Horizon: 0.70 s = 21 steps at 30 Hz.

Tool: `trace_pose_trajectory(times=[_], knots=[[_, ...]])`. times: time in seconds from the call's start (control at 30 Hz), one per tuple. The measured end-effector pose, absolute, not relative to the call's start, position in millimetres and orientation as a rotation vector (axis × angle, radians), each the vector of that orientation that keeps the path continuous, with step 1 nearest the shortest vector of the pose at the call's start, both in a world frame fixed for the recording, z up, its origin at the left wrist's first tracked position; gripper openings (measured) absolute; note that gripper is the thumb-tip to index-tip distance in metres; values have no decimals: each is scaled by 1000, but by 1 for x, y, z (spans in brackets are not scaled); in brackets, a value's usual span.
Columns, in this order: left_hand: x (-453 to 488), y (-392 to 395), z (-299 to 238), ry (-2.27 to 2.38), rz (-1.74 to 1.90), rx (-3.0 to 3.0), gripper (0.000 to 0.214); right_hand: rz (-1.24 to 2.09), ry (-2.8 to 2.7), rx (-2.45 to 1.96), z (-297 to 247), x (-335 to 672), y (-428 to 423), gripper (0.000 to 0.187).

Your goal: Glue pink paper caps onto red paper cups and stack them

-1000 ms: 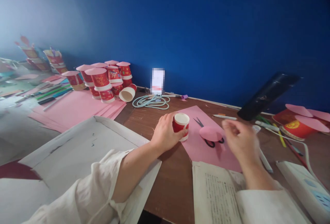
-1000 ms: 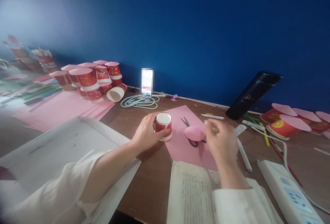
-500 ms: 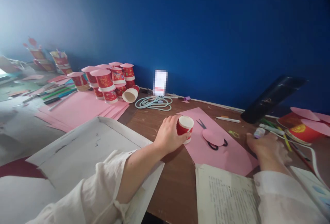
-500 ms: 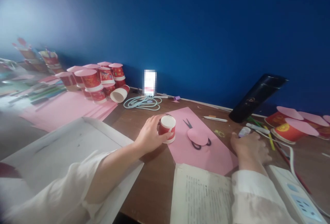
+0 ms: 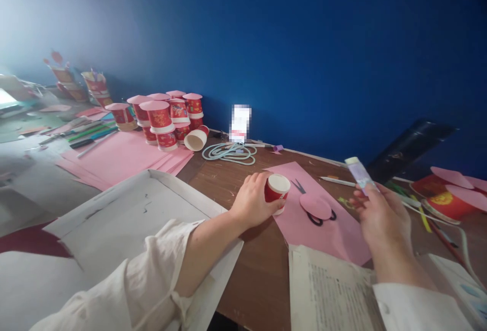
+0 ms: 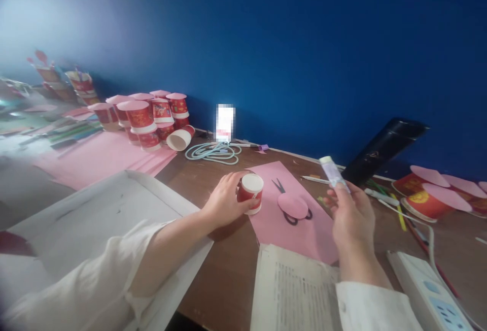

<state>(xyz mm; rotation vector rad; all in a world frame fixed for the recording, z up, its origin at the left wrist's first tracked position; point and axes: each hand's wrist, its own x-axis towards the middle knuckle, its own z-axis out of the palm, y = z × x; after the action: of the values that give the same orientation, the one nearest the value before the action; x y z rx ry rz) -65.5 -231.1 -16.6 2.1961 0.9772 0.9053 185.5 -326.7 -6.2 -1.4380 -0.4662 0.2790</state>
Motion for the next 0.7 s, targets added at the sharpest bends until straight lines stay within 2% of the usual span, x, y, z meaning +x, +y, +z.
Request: trace_pose_trajectory(times=[0.27,0.4,0.5,0.7], knots=[[-65,-232,-16,939,893,2212,61,876,-257,-872,4,137,-315,15],[-64,-231,-17,919,891,2228,61,1156,-39,-673,4,133,-315,31],[-64,-232,-17,918,890,2234,62,1234,-27,-654,-2,137,-315,40],[-64,-231,-15,926,892,2234,62,1229,-210,-765,-15,147,-313,25]])
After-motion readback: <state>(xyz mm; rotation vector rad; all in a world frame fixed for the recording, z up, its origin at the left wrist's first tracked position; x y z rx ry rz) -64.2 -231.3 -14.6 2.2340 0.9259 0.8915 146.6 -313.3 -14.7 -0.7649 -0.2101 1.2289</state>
